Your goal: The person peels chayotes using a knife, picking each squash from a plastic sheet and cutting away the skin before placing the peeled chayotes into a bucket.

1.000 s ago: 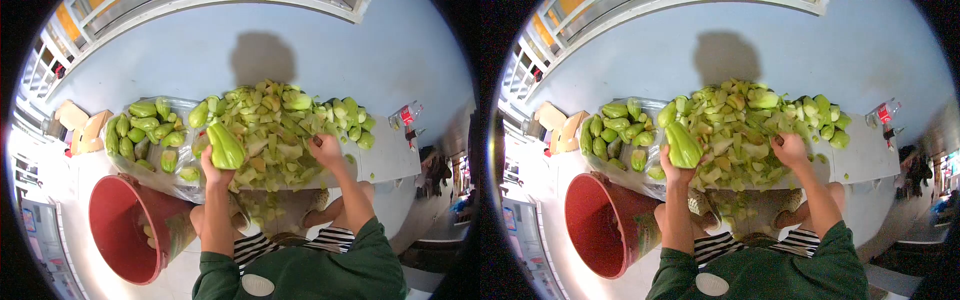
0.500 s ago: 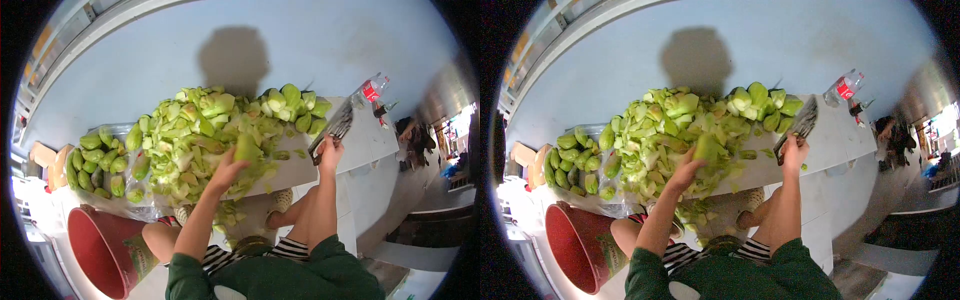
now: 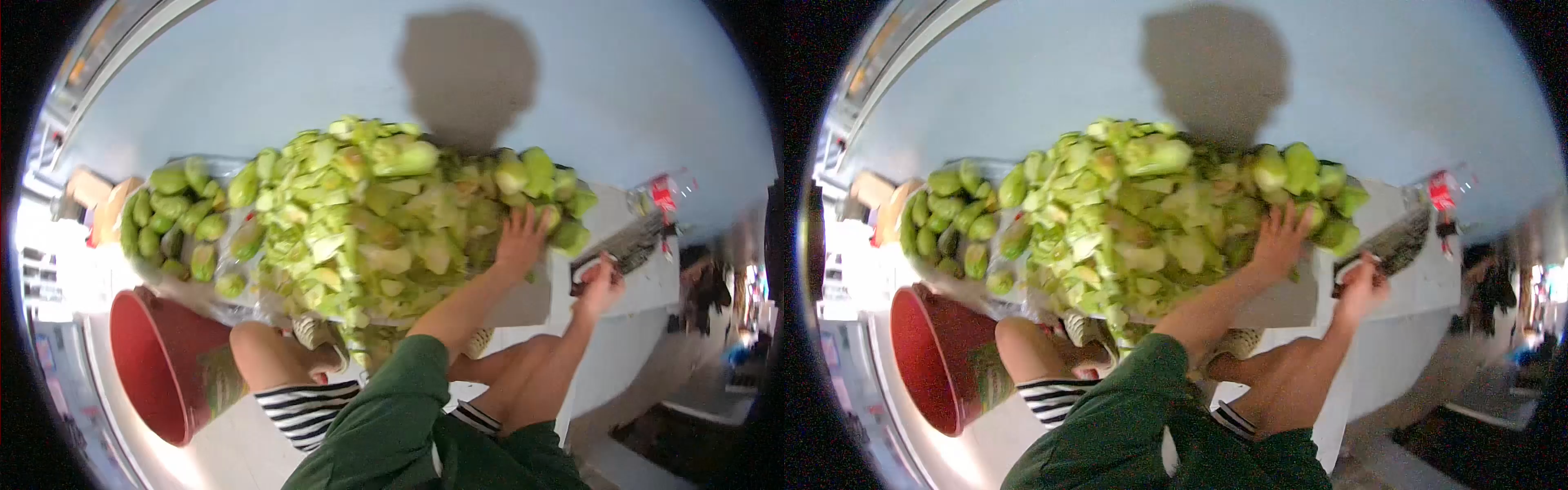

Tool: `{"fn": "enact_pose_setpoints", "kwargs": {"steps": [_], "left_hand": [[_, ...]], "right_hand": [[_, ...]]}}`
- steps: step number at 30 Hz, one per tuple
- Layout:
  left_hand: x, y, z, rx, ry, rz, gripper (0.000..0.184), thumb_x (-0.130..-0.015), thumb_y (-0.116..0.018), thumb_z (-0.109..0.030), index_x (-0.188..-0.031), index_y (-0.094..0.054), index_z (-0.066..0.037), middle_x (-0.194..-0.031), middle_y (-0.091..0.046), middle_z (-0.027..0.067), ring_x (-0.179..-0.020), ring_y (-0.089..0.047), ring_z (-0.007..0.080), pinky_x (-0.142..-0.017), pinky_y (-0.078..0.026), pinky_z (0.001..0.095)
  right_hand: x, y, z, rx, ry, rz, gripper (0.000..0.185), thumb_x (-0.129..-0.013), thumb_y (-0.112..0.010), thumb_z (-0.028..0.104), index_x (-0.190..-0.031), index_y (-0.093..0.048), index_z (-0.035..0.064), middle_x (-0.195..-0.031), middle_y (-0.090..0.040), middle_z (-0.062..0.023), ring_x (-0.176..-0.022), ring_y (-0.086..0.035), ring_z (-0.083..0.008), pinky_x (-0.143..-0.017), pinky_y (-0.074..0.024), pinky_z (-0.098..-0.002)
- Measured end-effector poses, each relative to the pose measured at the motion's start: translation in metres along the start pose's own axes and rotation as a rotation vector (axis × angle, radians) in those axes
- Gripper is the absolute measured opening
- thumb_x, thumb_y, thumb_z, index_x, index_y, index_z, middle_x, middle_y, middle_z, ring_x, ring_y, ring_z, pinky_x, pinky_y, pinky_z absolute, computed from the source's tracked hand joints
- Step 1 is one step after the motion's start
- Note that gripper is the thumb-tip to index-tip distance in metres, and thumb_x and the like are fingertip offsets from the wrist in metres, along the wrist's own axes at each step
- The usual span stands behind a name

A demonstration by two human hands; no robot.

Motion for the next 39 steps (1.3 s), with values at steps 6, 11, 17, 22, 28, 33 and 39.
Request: {"fn": "enact_pose_setpoints", "kwargs": {"steps": [6, 11, 17, 22, 28, 33, 39], "left_hand": [[0.010, 0.009, 0.019, 0.219, 0.053, 0.111, 0.092, -0.079, -0.072, -0.030, -0.153, -0.020, -0.012, -0.152, -0.020, 0.0263, -0.138, -0.026, 0.0448, -0.109, -0.027, 0.0606], [0.035, 0.140, 0.075, 0.672, -0.169, -0.148, 0.046, -0.078, -0.071, -0.022, -0.120, -0.060, -0.007, -0.127, -0.052, 0.0216, -0.121, -0.048, 0.0398, -0.100, -0.042, 0.0499], [0.146, 0.320, 0.384, 0.340, 0.447, -1.019, 0.028, -0.077, -0.066, -0.010, -0.103, -0.062, 0.001, -0.095, -0.063, 0.0195, -0.090, -0.062, 0.0348, -0.084, -0.051, 0.0422], [0.215, 0.287, 0.526, -0.179, 1.001, -0.424, 0.065, -0.074, -0.074, -0.018, -0.133, -0.048, -0.010, -0.135, -0.044, 0.0191, -0.123, -0.043, 0.0432, -0.095, -0.046, 0.0484], [0.225, 0.291, 0.553, 0.220, 0.807, -0.423, 0.075, -0.071, -0.075, -0.023, -0.138, -0.043, -0.010, -0.125, -0.056, 0.0210, -0.109, -0.058, 0.0395, -0.096, -0.049, 0.0486], [0.238, 0.325, 0.499, 1.930, 0.622, -0.523, 0.064, -0.082, -0.063, -0.030, -0.135, -0.043, -0.001, -0.123, -0.057, 0.0192, -0.110, -0.059, 0.0364, -0.084, -0.053, 0.0471], [0.260, 0.363, 0.438, 2.036, 0.348, -0.581, 0.061, -0.077, -0.062, -0.024, -0.133, -0.049, -0.002, -0.122, -0.060, 0.0192, -0.104, -0.062, 0.0364, -0.083, -0.052, 0.0464]], "right_hand": [[0.007, -0.015, 0.005, -0.050, -0.032, 0.052, 0.033, -0.090, -0.067, 0.015, -0.066, -0.045, 0.0092, -0.053, -0.041, 0.0011, -0.045, -0.037, -0.0091, -0.043, -0.0320, -0.0271], [0.018, -0.032, -0.001, 0.056, 0.059, 0.174, 0.036, -0.093, -0.064, 0.016, -0.065, -0.043, 0.0095, -0.052, -0.040, 0.0014, -0.045, -0.035, -0.0085, -0.042, -0.0277, -0.0273], [0.031, -0.038, -0.010, 0.267, 0.177, 0.281, 0.035, -0.093, -0.065, 0.020, -0.066, -0.045, 0.0093, -0.053, -0.044, 0.0024, -0.045, -0.037, -0.0069, -0.042, -0.0267, -0.0267], [0.063, -0.063, -0.007, 0.277, 0.204, 0.441, 0.031, -0.092, -0.067, 0.025, -0.070, -0.051, 0.0085, -0.056, -0.047, 0.0034, -0.048, -0.039, -0.0057, -0.043, -0.0276, -0.0251], [0.112, -0.089, 0.006, 0.515, 0.295, 0.554, 0.027, -0.090, -0.070, 0.022, -0.075, -0.056, 0.0047, -0.060, -0.051, 0.0027, -0.051, -0.046, -0.0070, -0.047, -0.0349, -0.0262], [0.180, -0.120, 0.012, 0.559, 0.332, 0.778, 0.024, -0.090, -0.069, 0.019, -0.078, -0.057, 0.0031, -0.060, -0.053, 0.0012, -0.050, -0.047, -0.0073, -0.047, -0.0374, -0.0267], [0.286, -0.196, 0.113, 0.597, 0.558, 0.927, 0.019, -0.086, -0.068, 0.019, -0.087, -0.064, 0.0004, -0.069, -0.062, -0.0117, -0.056, -0.056, -0.0252, -0.054, -0.0446, -0.0367]]}}
Point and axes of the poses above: each hand's wrist, its own x-axis away from the middle knuckle, its own y-axis out of the back of the hand, z = x × y, the point moved 7 cm from there along -x, towards the middle knuckle
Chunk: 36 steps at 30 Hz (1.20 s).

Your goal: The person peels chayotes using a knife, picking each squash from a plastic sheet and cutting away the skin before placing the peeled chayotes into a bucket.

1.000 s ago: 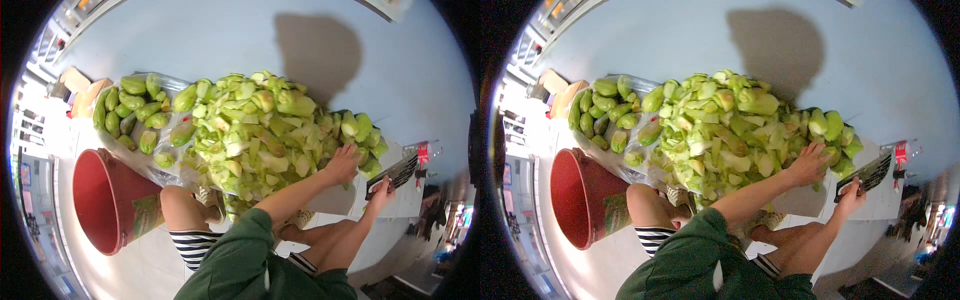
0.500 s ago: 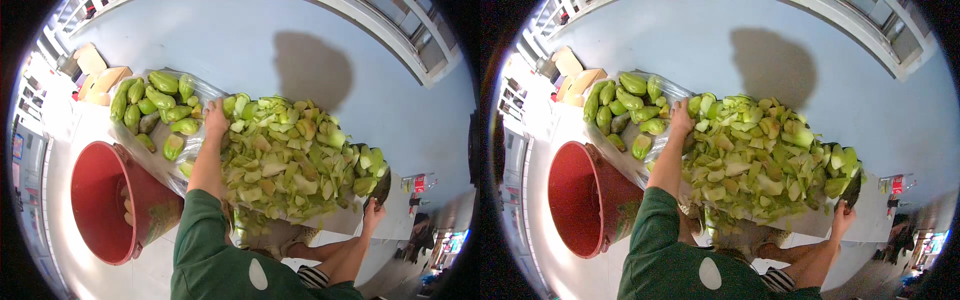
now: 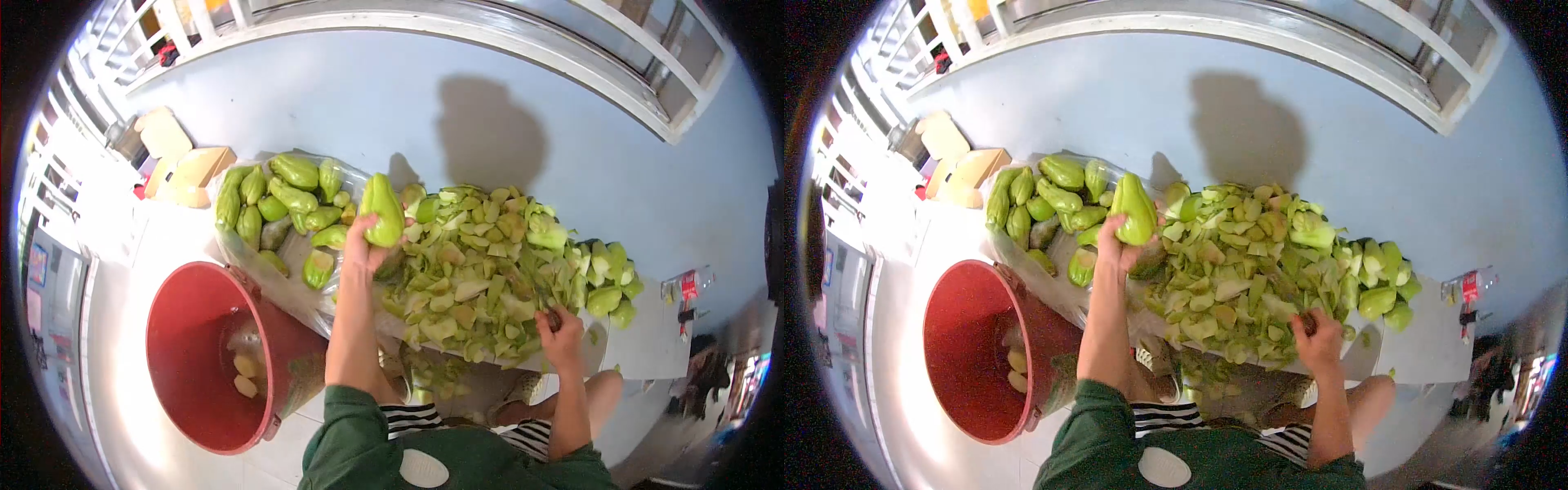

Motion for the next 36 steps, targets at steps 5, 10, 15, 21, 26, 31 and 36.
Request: {"fn": "enact_pose_setpoints", "kwargs": {"steps": [5, 10, 15, 21, 26, 31, 36], "left_hand": [[0.040, -0.030, 0.011, -0.662, -0.353, 0.016, 0.069, -0.067, -0.073, -0.006, -0.131, -0.050, 0.004, -0.116, -0.061, 0.0107, -0.102, -0.062, 0.0213, -0.091, -0.050, 0.0351], [0.074, -0.073, 0.014, -0.968, -0.646, 0.080, 0.076, -0.069, -0.080, -0.026, -0.131, -0.049, 0.006, -0.125, -0.057, 0.0153, -0.113, -0.055, 0.0231, -0.100, -0.042, 0.0362], [0.088, -0.093, 0.014, -1.005, -0.689, 0.157, 0.071, -0.076, -0.074, -0.031, -0.132, -0.046, 0.004, -0.124, -0.053, 0.0137, -0.114, -0.051, 0.0239, -0.102, -0.039, 0.0380], [0.084, -0.071, 0.022, -0.904, -0.512, 0.088, 0.067, -0.068, -0.071, -0.009, -0.130, -0.050, 0.004, -0.117, -0.058, 0.0112, -0.104, -0.057, 0.0209, -0.094, -0.046, 0.0347], [0.066, -0.036, 0.045, -0.669, -0.185, -0.020, 0.062, -0.072, -0.065, -0.005, -0.132, -0.050, 0.003, -0.118, -0.058, 0.0122, -0.104, -0.059, 0.0216, -0.092, -0.048, 0.0361], [0.071, -0.040, 0.060, 0.015, 0.076, -0.082, 0.056, -0.090, -0.055, -0.036, -0.134, -0.045, -0.002, -0.122, -0.057, 0.0115, -0.112, -0.055, 0.0268, -0.097, -0.046, 0.0430], [0.066, -0.013, 0.086, -0.058, 0.157, -0.134, 0.055, -0.083, -0.065, -0.027, -0.132, -0.046, -0.008, -0.115, -0.058, 0.0146, -0.101, -0.059, 0.0307, -0.088, -0.051, 0.0462]], "right_hand": [[-0.023, -0.003, 0.121, 0.182, 0.421, 0.064, 0.023, -0.065, -0.072, 0.019, -0.081, -0.060, 0.0084, -0.068, -0.060, -0.0096, -0.065, -0.064, -0.0304, -0.057, -0.0499, -0.0409], [-0.029, -0.019, 0.183, 0.170, 0.616, 0.087, 0.025, -0.063, -0.071, 0.020, -0.080, -0.056, 0.0099, -0.068, -0.062, -0.0062, -0.064, -0.065, -0.0265, -0.057, -0.0524, -0.0398], [-0.024, -0.026, 0.204, 0.191, 0.718, 0.021, 0.016, -0.061, -0.066, 0.012, -0.071, -0.053, 0.0109, -0.064, -0.056, -0.0028, -0.059, -0.061, -0.0238, -0.051, -0.0484, -0.0364], [-0.064, -0.044, 0.132, 0.397, 0.285, 0.252, 0.017, -0.073, -0.067, 0.023, -0.080, -0.061, 0.0080, -0.069, -0.065, -0.0123, -0.062, -0.066, -0.0302, -0.058, -0.0551, -0.0423], [-0.071, -0.023, 0.045, 0.393, -0.040, 0.217, 0.022, -0.087, -0.061, 0.024, -0.091, -0.067, 0.0030, -0.074, -0.067, -0.0188, -0.068, -0.067, -0.0348, -0.065, -0.0557, -0.0457], [-0.046, -0.027, 0.045, 0.343, -0.075, 0.284, 0.024, -0.084, -0.063, 0.026, -0.092, -0.066, 0.0034, -0.076, -0.068, -0.0181, -0.070, -0.067, -0.0362, -0.067, -0.0556, -0.0463], [-0.038, -0.027, 0.068, 0.276, -0.003, 0.249, 0.023, -0.083, -0.065, 0.029, -0.091, -0.067, 0.0077, -0.074, -0.067, -0.0159, -0.070, -0.066, -0.0361, -0.066, -0.0548, -0.0469]]}}
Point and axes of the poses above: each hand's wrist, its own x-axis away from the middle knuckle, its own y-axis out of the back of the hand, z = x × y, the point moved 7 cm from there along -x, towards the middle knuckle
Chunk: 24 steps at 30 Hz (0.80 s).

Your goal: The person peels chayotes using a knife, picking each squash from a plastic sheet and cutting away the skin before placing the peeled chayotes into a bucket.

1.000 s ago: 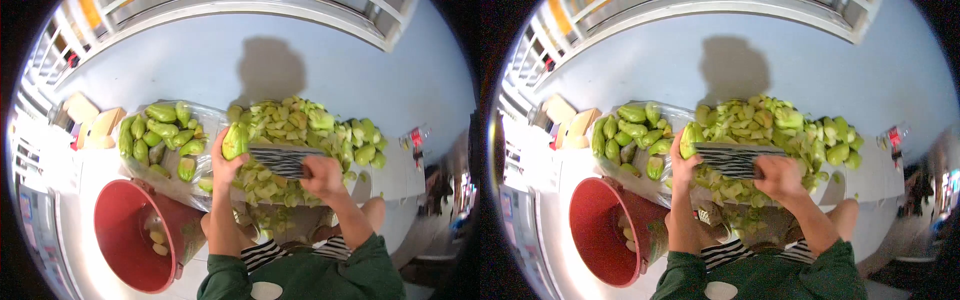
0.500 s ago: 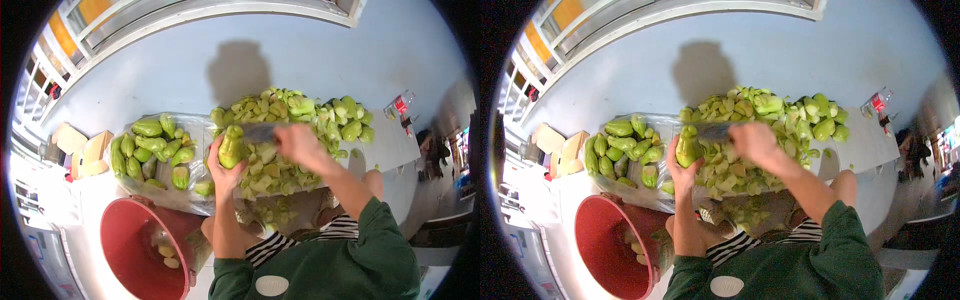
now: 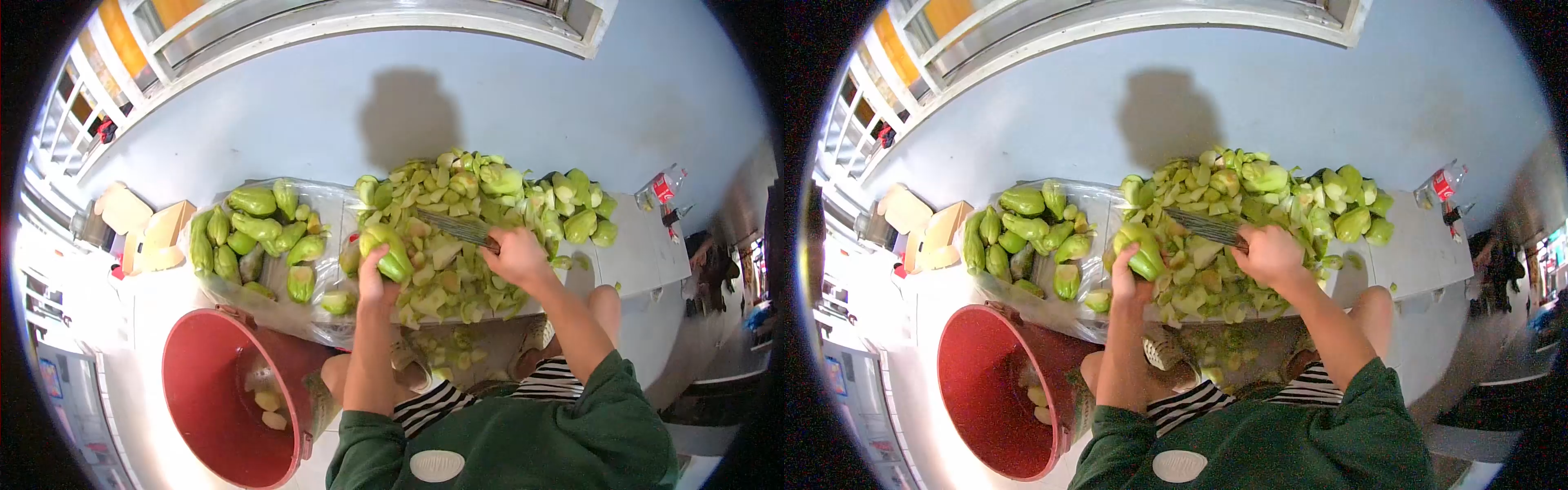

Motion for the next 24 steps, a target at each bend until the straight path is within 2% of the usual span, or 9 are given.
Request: {"fn": "enact_pose_setpoints", "kwargs": {"steps": [1, 3, 5, 6, 9, 12, 16, 21, 24], "left_hand": [[0.003, -0.002, -0.013, -0.014, -0.082, 0.025, 0.055, -0.078, -0.069, -0.015, -0.128, -0.048, -0.007, -0.109, -0.059, 0.0147, -0.094, -0.061, 0.0293, -0.081, -0.053, 0.0440], [0.015, -0.008, -0.032, -0.121, -0.203, -0.008, 0.054, -0.076, -0.068, -0.008, -0.126, -0.049, -0.006, -0.106, -0.059, 0.0110, -0.094, -0.060, 0.0250, -0.081, -0.052, 0.0391], [0.031, -0.026, -0.055, -0.391, -0.370, -0.063, 0.054, -0.073, -0.070, -0.001, -0.123, -0.050, -0.003, -0.103, -0.060, 0.0073, -0.094, -0.059, 0.0189, -0.085, -0.049, 0.0314], [0.028, -0.024, -0.051, -0.387, -0.369, -0.067, 0.054, -0.073, -0.070, -0.001, -0.123, -0.050, -0.003, -0.103, -0.060, 0.0073, -0.094, -0.059, 0.0189, -0.085, -0.049, 0.0314], [0.043, -0.046, -0.057, -0.922, -0.781, -0.053, 0.058, -0.075, -0.073, -0.014, -0.125, -0.049, 0.004, -0.109, -0.060, 0.0103, -0.101, -0.057, 0.0183, -0.092, -0.046, 0.0310], [0.064, -0.068, -0.057, -0.870, -0.957, 0.078, 0.058, -0.079, -0.071, -0.021, -0.127, -0.049, 0.003, -0.110, -0.060, 0.0098, -0.100, -0.057, 0.0190, -0.092, -0.046, 0.0312], [0.058, -0.052, -0.045, -0.787, -0.743, -0.001, 0.056, -0.082, -0.068, -0.023, -0.129, -0.049, 0.000, -0.113, -0.060, 0.0100, -0.102, -0.057, 0.0193, -0.093, -0.045, 0.0319], [0.061, -0.054, -0.042, -0.652, -0.740, -0.001, 0.053, -0.082, -0.069, -0.022, -0.127, -0.050, -0.001, -0.108, -0.063, 0.0106, -0.099, -0.059, 0.0185, -0.091, -0.046, 0.0317], [0.068, -0.061, -0.045, -0.913, -0.801, -0.086, 0.054, -0.080, -0.072, -0.021, -0.125, -0.052, 0.000, -0.107, -0.063, 0.0104, -0.097, -0.060, 0.0173, -0.090, -0.047, 0.0314]], "right_hand": [[0.005, 0.002, 0.005, 0.018, 0.028, 0.000, 0.022, -0.081, -0.065, 0.028, -0.090, -0.066, 0.0086, -0.074, -0.067, -0.0146, -0.070, -0.066, -0.0360, -0.065, -0.0545, -0.0468], [0.011, 0.003, 0.014, 0.029, 0.050, 0.003, 0.021, -0.080, -0.066, 0.028, -0.089, -0.065, 0.0095, -0.073, -0.066, -0.0133, -0.069, -0.066, -0.0360, -0.064, -0.0542, -0.0467], [0.017, 0.012, 0.038, -0.030, 0.299, -0.106, 0.019, -0.074, -0.068, 0.025, -0.083, -0.062, 0.0096, -0.069, -0.064, -0.0106, -0.067, -0.065, -0.0363, -0.062, -0.0538, -0.0461], [0.020, 0.010, 0.045, -0.027, 0.300, -0.102, 0.019, -0.074, -0.068, 0.025, -0.083, -0.062, 0.0096, -0.069, -0.064, -0.0106, -0.067, -0.065, -0.0363, -0.062, -0.0538, -0.0461], [0.030, 0.006, 0.085, 0.027, 0.515, -0.195, 0.016, -0.065, -0.069, 0.018, -0.072, -0.057, 0.0090, -0.064, -0.061, -0.0071, -0.060, -0.063, -0.0284, -0.056, -0.0504, -0.0394], [0.040, -0.001, 0.111, 0.033, 0.665, -0.284, 0.016, -0.064, -0.069, 0.017, -0.069, -0.054, 0.0116, -0.062, -0.059, -0.0037, -0.059, -0.062, -0.0246, -0.054, -0.0492, -0.0370], [0.049, -0.003, 0.124, 0.048, 0.738, -0.282, 0.015, -0.067, -0.068, 0.018, -0.070, -0.055, 0.0120, -0.061, -0.058, -0.0024, -0.058, -0.063, -0.0214, -0.053, -0.0485, -0.0346], [0.055, 0.001, 0.123, 0.065, 0.755, -0.294, 0.016, -0.067, -0.069, 0.018, -0.070, -0.054, 0.0113, -0.061, -0.058, -0.0024, -0.058, -0.063, -0.0216, -0.053, -0.0488, -0.0343], [0.059, 0.000, 0.120, 0.096, 0.770, -0.272, 0.016, -0.068, -0.068, 0.019, -0.071, -0.055, 0.0110, -0.061, -0.058, -0.0025, -0.058, -0.063, -0.0210, -0.053, -0.0491, -0.0343]]}}
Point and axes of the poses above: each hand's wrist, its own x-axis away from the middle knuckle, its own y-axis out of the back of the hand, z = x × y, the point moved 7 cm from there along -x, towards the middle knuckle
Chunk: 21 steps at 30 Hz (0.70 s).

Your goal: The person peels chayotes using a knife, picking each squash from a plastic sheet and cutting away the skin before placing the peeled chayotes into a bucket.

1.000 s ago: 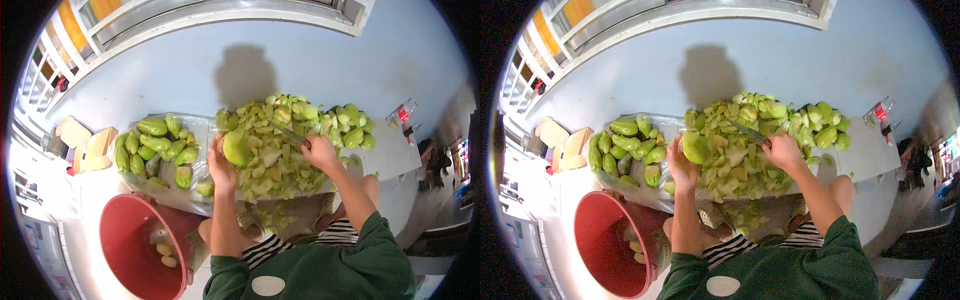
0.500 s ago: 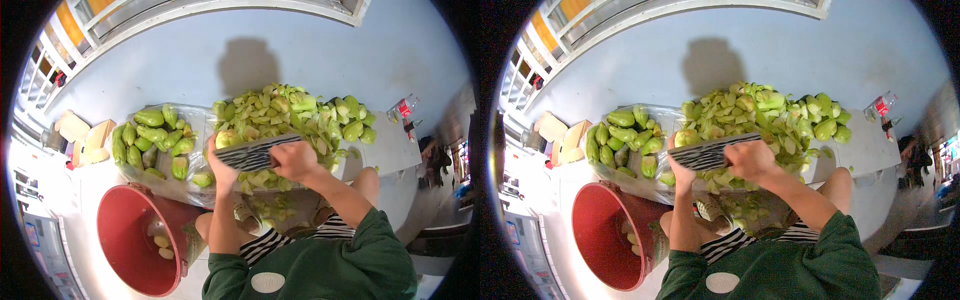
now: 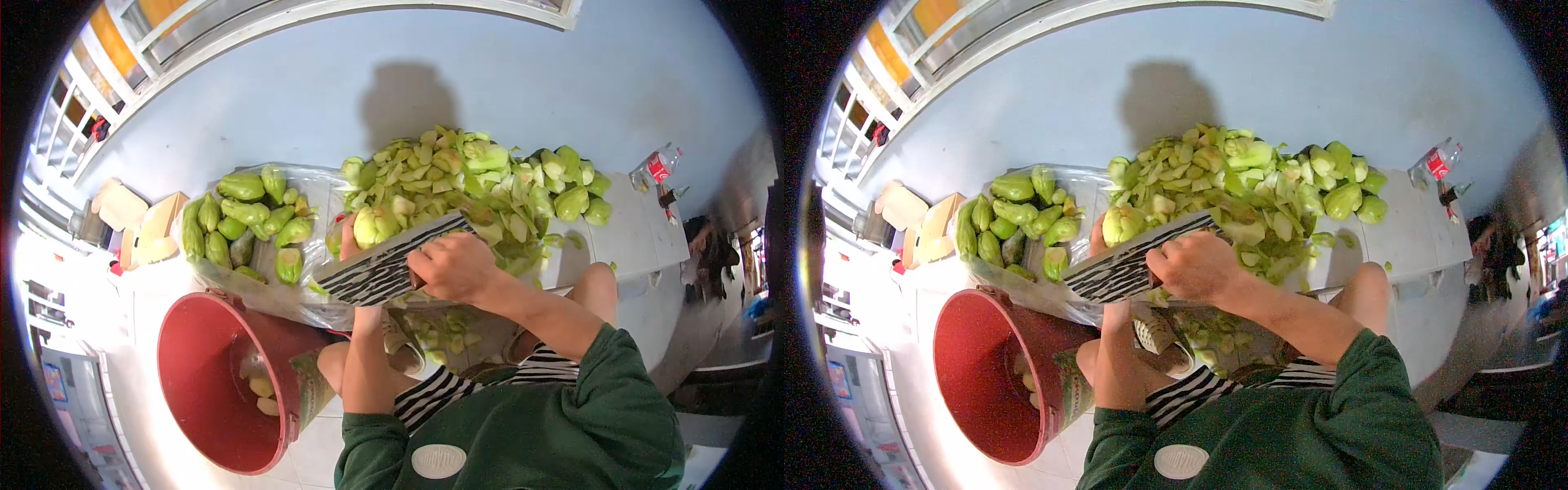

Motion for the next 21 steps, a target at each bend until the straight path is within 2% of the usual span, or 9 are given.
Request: {"fn": "enact_pose_setpoints", "kwargs": {"steps": [2, 7, 9, 11, 14, 16, 17, 20, 21], "left_hand": [[0.000, -0.005, -0.012, -0.105, 0.018, 0.047, 0.057, -0.076, -0.075, -0.019, -0.124, -0.052, 0.000, -0.106, -0.064, 0.0105, -0.097, -0.060, 0.0168, -0.089, -0.048, 0.0313], [0.010, -0.011, 0.007, 0.122, 0.024, 0.057, 0.057, -0.072, -0.077, -0.015, -0.121, -0.053, 0.002, -0.103, -0.064, 0.0111, -0.093, -0.060, 0.0162, -0.086, -0.049, 0.0304], [0.000, -0.012, 0.010, 0.016, 0.130, 0.067, 0.048, -0.069, -0.067, -0.004, -0.115, -0.056, 0.005, -0.100, -0.065, 0.0101, -0.089, -0.061, 0.0165, -0.083, -0.049, 0.0294], [-0.006, -0.013, 0.012, -0.026, 0.186, 0.059, 0.045, -0.068, -0.062, 0.001, -0.112, -0.057, 0.006, -0.098, -0.066, 0.0095, -0.087, -0.062, 0.0166, -0.082, -0.050, 0.0289], [-0.006, -0.017, 0.009, 0.089, 0.167, 0.111, 0.045, -0.066, -0.068, -0.002, -0.109, -0.057, 0.007, -0.096, -0.066, 0.0090, -0.083, -0.063, 0.0161, -0.078, -0.051, 0.0289], [-0.001, -0.027, 0.007, 0.261, 0.283, 0.190, 0.045, -0.066, -0.068, 0.000, -0.109, -0.057, 0.006, -0.097, -0.066, 0.0092, -0.086, -0.064, 0.0171, -0.080, -0.051, 0.0295], [0.001, -0.034, 0.014, 0.181, 0.183, 0.302, 0.048, -0.065, -0.069, 0.000, -0.111, -0.056, 0.006, -0.099, -0.066, 0.0092, -0.090, -0.064, 0.0178, -0.084, -0.051, 0.0309], [0.009, -0.043, 0.025, 0.077, 0.230, 0.386, 0.061, -0.063, -0.076, -0.006, -0.118, -0.052, 0.005, -0.104, -0.064, 0.0091, -0.094, -0.063, 0.0172, -0.086, -0.050, 0.0308], [0.012, -0.040, 0.021, 0.072, 0.235, 0.395, 0.061, -0.063, -0.076, -0.006, -0.118, -0.052, 0.005, -0.104, -0.064, 0.0091, -0.094, -0.063, 0.0172, -0.086, -0.050, 0.0308]], "right_hand": [[0.003, 0.001, 0.000, 0.010, -0.001, -0.001, 0.016, -0.069, -0.068, 0.020, -0.072, -0.055, 0.0106, -0.061, -0.058, -0.0030, -0.058, -0.063, -0.0218, -0.053, -0.0494, -0.0353], [0.015, -0.023, -0.042, 0.019, -0.077, 0.082, 0.012, -0.079, -0.058, 0.020, -0.075, -0.057, 0.0085, -0.066, -0.065, -0.0084, -0.060, -0.068, -0.0273, -0.054, -0.0541, -0.0399], [0.018, -0.041, -0.096, 0.099, -0.323, 0.331, 0.012, -0.082, -0.057, 0.020, -0.081, -0.060, 0.0085, -0.070, -0.067, -0.0097, -0.062, -0.068, -0.0296, -0.055, -0.0544, -0.0421], [0.028, -0.045, -0.101, 0.136, -0.314, 0.325, 0.013, -0.082, -0.057, 0.021, -0.083, -0.060, 0.0082, -0.071, -0.067, -0.0107, -0.062, -0.068, -0.0302, -0.056, -0.0544, -0.0429], [0.034, -0.034, -0.096, 0.125, -0.313, 0.313, 0.016, -0.081, -0.059, 0.023, -0.085, -0.060, 0.0077, -0.073, -0.068, -0.0121, -0.064, -0.068, -0.0309, -0.056, -0.0544, -0.0435], [0.033, -0.021, -0.085, 0.088, -0.310, 0.310, 0.017, -0.081, -0.059, 0.024, -0.084, -0.060, 0.0075, -0.073, -0.068, -0.0125, -0.065, -0.069, -0.0312, -0.056, -0.0544, -0.0433], [0.028, -0.014, -0.072, 0.090, -0.237, 0.287, 0.017, -0.080, -0.060, 0.025, -0.084, -0.060, 0.0077, -0.073, -0.068, -0.0125, -0.066, -0.069, -0.0308, -0.057, -0.0546, -0.0430], [0.020, -0.014, -0.080, 0.057, -0.185, 0.256, 0.020, -0.080, -0.062, 0.025, -0.086, -0.062, 0.0058, -0.073, -0.067, -0.0144, -0.069, -0.069, -0.0314, -0.061, -0.0557, -0.0437], [0.025, -0.021, -0.114, 0.019, -0.452, 0.360, 0.023, -0.082, -0.062, 0.026, -0.089, -0.064, 0.0044, -0.073, -0.067, -0.0161, -0.071, -0.069, -0.0327, -0.064, -0.0561, -0.0444]]}}
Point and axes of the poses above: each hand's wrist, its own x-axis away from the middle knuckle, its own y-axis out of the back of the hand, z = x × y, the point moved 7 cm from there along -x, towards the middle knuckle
